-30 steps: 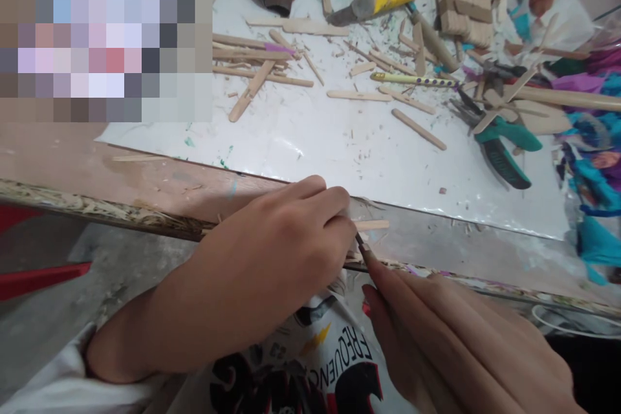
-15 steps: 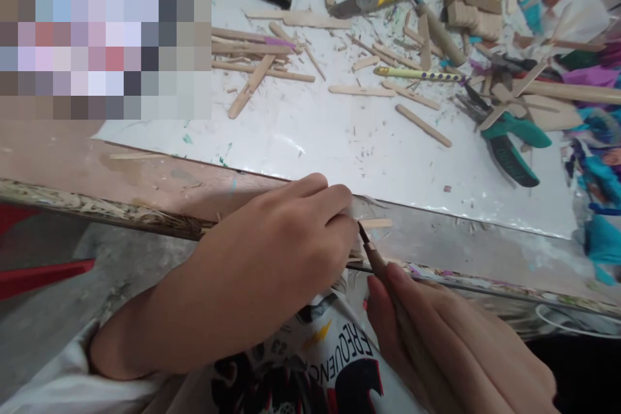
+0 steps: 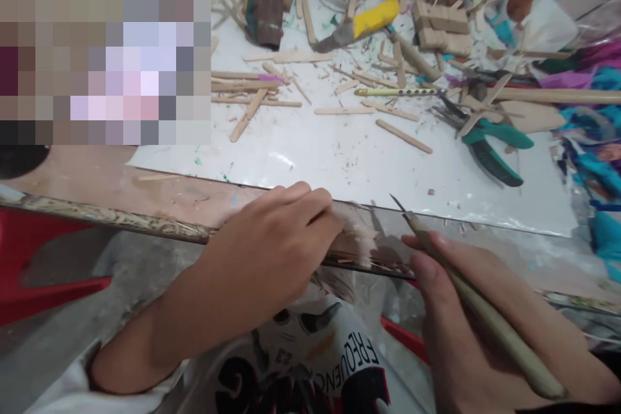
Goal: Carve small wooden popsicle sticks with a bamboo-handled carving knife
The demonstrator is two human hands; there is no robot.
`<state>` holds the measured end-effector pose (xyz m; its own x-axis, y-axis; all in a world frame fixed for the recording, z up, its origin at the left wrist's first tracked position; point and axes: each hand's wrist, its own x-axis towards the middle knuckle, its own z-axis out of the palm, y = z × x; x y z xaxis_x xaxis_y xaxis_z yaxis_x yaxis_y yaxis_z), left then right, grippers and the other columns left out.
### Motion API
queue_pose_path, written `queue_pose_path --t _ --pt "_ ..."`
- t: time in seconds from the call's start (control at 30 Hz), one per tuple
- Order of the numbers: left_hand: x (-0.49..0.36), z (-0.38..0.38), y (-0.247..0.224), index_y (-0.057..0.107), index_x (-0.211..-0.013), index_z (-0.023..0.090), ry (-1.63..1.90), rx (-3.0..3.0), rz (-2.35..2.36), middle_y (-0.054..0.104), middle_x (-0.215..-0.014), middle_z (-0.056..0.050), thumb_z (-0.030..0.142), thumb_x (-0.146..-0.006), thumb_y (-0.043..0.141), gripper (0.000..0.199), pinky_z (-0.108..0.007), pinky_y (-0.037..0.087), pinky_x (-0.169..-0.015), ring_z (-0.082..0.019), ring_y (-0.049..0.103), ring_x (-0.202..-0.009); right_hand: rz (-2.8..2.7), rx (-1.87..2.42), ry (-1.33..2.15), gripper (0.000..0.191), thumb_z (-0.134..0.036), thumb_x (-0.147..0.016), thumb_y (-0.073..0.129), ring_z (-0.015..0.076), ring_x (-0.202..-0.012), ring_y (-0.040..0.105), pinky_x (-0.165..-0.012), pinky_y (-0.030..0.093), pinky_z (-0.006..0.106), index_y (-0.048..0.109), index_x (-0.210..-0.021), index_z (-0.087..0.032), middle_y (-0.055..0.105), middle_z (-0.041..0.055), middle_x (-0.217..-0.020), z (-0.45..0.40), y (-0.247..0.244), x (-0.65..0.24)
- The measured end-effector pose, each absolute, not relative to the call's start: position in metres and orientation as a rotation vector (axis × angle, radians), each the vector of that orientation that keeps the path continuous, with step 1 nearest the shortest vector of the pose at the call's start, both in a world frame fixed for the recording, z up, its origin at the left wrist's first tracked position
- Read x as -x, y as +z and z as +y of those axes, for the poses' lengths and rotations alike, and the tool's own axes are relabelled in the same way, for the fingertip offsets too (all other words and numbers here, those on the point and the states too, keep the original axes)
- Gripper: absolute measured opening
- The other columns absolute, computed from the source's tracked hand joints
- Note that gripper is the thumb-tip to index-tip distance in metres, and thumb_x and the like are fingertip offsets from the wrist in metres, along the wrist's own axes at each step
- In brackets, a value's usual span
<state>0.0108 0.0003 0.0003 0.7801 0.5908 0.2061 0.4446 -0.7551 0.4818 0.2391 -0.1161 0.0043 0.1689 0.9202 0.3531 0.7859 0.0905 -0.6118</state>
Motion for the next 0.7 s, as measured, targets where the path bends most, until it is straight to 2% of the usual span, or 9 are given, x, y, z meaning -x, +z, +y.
queue_pose_path --t 0.17,0.27,0.37,0.43,0.57,0.7 --pt "-0.012 0.001 0.013 0.063 -0.101 0.019 0.567 -2.199 0.811 0.066 -0.096 0.001 0.005 -0.102 0.052 0.018 -0.030 0.047 -0.076 -0.013 0.060 -0.087 -1.520 1.639 0.055 0.060 -0.011 -0.088 0.079 0.0223 -0.096 0.079 -0.087 0.067 0.040 0.073 -0.138 -0.045 0.082 -0.0047 -0.119 -0.108 0.008 -0.234" --pt "-0.018 -0.004 0.022 0.064 -0.093 0.019 0.718 -1.918 0.840 0.066 -0.091 0.001 0.009 -0.101 0.057 0.014 -0.022 0.050 -0.068 -0.009 0.062 -0.078 -1.314 1.626 0.179 0.054 -0.012 -0.092 0.075 0.0200 -0.089 0.081 -0.084 0.069 0.038 0.073 -0.137 -0.042 0.084 -0.0039 -0.114 -0.105 0.008 -0.225" --pt "-0.030 -0.015 0.022 0.061 -0.089 0.019 0.894 -1.742 0.778 0.066 -0.091 -0.001 0.010 -0.101 0.062 0.014 -0.019 0.055 -0.069 -0.008 0.065 -0.080 -1.310 1.571 0.389 0.044 -0.014 -0.096 0.072 0.0190 -0.094 0.082 -0.084 0.071 0.033 0.075 -0.134 -0.038 0.084 -0.0016 -0.113 -0.098 0.011 -0.218" --pt "-0.039 -0.021 0.019 0.059 -0.088 0.019 0.999 -1.672 0.758 0.065 -0.091 -0.001 0.011 -0.102 0.061 0.016 -0.019 0.057 -0.068 -0.009 0.065 -0.083 -1.348 1.504 0.499 0.038 -0.015 -0.094 0.076 0.0186 -0.093 0.082 -0.082 0.071 0.030 0.077 -0.127 -0.034 0.084 0.0000 -0.108 -0.091 0.013 -0.217" --pt "-0.049 -0.029 0.011 0.058 -0.087 0.020 1.124 -1.744 0.806 0.067 -0.091 -0.002 0.012 -0.102 0.059 0.018 -0.019 0.057 -0.066 -0.009 0.066 -0.083 -1.316 1.422 0.600 0.031 -0.015 -0.088 0.082 0.0162 -0.081 0.081 -0.074 0.070 0.025 0.078 -0.116 -0.028 0.083 0.0012 -0.099 -0.080 0.016 -0.217" --pt "-0.043 -0.031 0.012 0.058 -0.084 0.020 1.098 -1.821 0.829 0.071 -0.091 0.001 0.007 -0.099 0.065 0.021 -0.018 0.057 -0.073 -0.007 0.067 -0.083 -1.288 1.375 0.762 0.028 -0.015 -0.088 0.082 0.0139 -0.080 0.081 -0.072 0.069 0.019 0.078 -0.113 -0.029 0.082 0.0002 -0.098 -0.075 0.017 -0.221"
